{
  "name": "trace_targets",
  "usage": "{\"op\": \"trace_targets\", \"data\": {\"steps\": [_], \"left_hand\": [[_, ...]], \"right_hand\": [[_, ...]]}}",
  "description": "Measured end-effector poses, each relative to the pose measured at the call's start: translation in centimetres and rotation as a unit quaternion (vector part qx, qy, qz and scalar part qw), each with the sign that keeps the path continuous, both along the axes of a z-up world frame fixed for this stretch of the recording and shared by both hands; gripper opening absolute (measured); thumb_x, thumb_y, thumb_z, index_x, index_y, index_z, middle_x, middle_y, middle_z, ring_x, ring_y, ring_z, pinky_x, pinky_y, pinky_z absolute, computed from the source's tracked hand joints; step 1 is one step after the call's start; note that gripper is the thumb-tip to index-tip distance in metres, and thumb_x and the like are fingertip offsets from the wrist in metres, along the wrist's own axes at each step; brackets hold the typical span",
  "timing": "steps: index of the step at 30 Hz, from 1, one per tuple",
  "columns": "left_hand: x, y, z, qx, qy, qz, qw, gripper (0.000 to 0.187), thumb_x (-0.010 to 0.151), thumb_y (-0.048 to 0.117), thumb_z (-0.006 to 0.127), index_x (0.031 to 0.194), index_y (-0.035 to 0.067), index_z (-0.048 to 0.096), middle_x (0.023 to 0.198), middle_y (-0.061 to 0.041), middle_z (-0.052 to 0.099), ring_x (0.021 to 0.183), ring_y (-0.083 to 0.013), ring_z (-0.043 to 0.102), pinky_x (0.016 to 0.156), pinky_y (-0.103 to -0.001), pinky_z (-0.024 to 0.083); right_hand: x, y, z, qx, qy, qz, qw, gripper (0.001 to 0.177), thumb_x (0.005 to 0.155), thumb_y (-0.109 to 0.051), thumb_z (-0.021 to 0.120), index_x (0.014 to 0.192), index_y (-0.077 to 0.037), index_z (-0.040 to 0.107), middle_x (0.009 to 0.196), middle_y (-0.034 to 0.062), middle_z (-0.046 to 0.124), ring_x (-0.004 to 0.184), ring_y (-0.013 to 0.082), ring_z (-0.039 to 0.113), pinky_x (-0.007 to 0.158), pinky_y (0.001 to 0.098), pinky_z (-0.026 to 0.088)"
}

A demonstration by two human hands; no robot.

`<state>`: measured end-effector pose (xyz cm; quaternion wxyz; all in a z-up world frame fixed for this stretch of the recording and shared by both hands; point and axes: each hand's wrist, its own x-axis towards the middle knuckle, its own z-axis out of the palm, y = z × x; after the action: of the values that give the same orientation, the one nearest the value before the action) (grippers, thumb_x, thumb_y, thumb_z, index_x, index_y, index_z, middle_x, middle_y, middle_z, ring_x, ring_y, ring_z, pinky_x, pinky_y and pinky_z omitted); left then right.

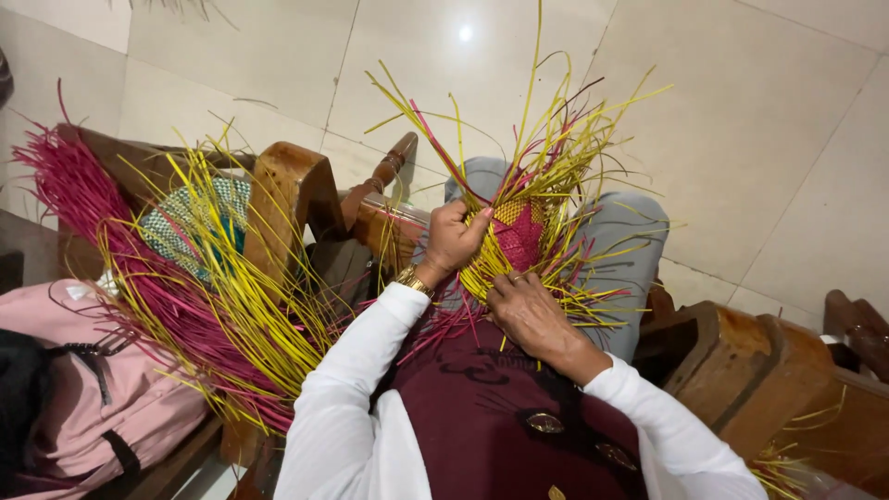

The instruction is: Weaving colorful thin strips together to form a patterned craft item.

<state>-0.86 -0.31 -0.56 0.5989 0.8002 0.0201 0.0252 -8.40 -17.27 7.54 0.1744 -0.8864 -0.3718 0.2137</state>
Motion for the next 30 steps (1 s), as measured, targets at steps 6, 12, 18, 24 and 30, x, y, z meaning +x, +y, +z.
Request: {"op": "trace_targets", "data": {"steps": [6, 12, 18, 24, 30], "left_hand": [[-0.1, 0.1, 0.1, -0.001, -0.005, 0.000, 1.000, 0.034, 0.080, 0.020, 0.073, 0.057, 0.004, 0.054, 0.046, -0.016, 0.051, 0.044, -0.0191, 0.048, 0.041, -0.029, 0.037], [-0.3, -0.1, 0.1, -0.004, -0.006, 0.001, 1.000, 0.033, 0.081, 0.021, 0.073, 0.057, 0.005, 0.055, 0.046, -0.014, 0.052, 0.045, -0.0173, 0.048, 0.042, -0.029, 0.037], [-0.4, 0.0, -0.5, 0.005, 0.007, 0.005, 1.000, 0.030, 0.080, 0.022, 0.073, 0.060, 0.005, 0.058, 0.048, -0.016, 0.052, 0.045, -0.0187, 0.048, 0.042, -0.030, 0.037], [-0.5, -0.1, -0.4, 0.008, 0.005, 0.007, 1.000, 0.030, 0.080, 0.023, 0.072, 0.060, 0.005, 0.058, 0.048, -0.015, 0.053, 0.044, -0.0189, 0.050, 0.042, -0.030, 0.038], [-0.5, 0.1, -0.5, 0.007, 0.008, 0.003, 1.000, 0.025, 0.080, 0.023, 0.072, 0.064, 0.005, 0.063, 0.052, -0.016, 0.057, 0.048, -0.0223, 0.056, 0.044, -0.029, 0.042]], "right_hand": [[-0.3, 0.0, -0.3, 0.003, -0.014, -0.001, 1.000, 0.023, 0.076, -0.030, 0.070, 0.088, -0.011, 0.062, 0.085, 0.0079, 0.054, 0.083, 0.0338, 0.059, 0.076, 0.0459, 0.044], [-0.3, 0.1, 0.2, 0.013, -0.013, -0.004, 1.000, 0.024, 0.076, -0.031, 0.070, 0.088, -0.011, 0.063, 0.085, 0.0073, 0.054, 0.084, 0.0329, 0.059, 0.076, 0.0453, 0.044], [-0.4, 0.1, 0.4, -0.002, -0.029, 0.003, 1.000, 0.021, 0.076, -0.031, 0.069, 0.086, -0.013, 0.063, 0.083, 0.0066, 0.053, 0.083, 0.0321, 0.059, 0.075, 0.0447, 0.044], [-0.3, 0.2, 0.6, -0.001, -0.028, 0.001, 1.000, 0.022, 0.077, -0.032, 0.069, 0.086, -0.013, 0.063, 0.084, 0.0066, 0.054, 0.083, 0.0324, 0.060, 0.076, 0.0445, 0.044], [-0.6, 0.2, -0.2, 0.005, -0.023, 0.002, 1.000, 0.025, 0.079, -0.034, 0.068, 0.087, -0.011, 0.063, 0.084, 0.0084, 0.054, 0.083, 0.0341, 0.060, 0.075, 0.0460, 0.044]]}}
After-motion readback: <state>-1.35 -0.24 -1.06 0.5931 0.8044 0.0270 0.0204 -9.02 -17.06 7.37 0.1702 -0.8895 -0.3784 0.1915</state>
